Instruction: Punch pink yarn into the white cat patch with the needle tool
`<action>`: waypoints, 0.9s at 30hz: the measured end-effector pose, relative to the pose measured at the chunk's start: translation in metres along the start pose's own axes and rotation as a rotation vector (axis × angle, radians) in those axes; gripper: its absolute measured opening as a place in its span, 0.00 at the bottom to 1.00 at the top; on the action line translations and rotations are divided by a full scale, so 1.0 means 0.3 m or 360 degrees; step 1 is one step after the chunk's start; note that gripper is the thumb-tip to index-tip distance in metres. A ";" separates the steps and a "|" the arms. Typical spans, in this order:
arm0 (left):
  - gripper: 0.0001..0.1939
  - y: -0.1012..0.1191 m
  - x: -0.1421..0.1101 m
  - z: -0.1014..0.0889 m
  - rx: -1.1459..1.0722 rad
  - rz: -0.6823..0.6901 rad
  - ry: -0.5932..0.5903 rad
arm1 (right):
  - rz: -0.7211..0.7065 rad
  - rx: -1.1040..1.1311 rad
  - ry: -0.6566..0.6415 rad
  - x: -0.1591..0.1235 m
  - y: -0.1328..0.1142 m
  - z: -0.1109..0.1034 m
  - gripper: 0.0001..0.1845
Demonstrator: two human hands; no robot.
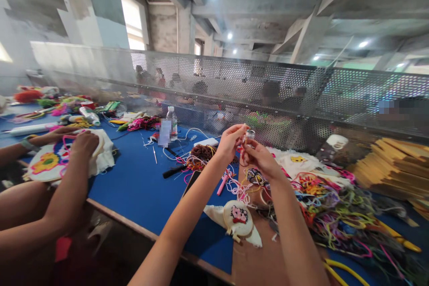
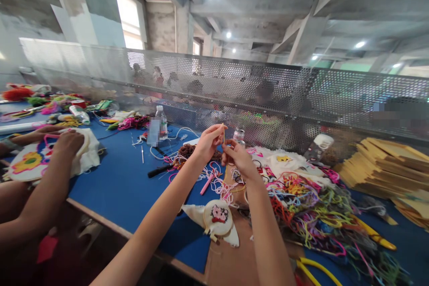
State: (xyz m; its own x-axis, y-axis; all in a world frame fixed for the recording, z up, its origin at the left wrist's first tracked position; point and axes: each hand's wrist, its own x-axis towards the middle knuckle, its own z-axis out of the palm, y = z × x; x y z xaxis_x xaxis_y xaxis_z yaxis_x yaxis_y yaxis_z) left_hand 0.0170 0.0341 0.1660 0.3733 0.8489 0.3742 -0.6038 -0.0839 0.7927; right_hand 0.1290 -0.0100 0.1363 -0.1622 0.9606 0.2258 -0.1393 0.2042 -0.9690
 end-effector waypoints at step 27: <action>0.03 0.049 0.032 -0.069 -0.0380 -0.0075 0.0287 | 0.0159 0.0336 0.0062 0.065 0.138 0.062 0.16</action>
State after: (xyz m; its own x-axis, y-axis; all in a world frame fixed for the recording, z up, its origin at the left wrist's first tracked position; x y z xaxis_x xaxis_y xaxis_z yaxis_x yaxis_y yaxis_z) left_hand -0.0029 0.0519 0.1712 0.2865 0.9297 0.2314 -0.7454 0.0646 0.6635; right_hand 0.1019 0.0138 0.1026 -0.1486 0.9814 0.1217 -0.3266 0.0674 -0.9428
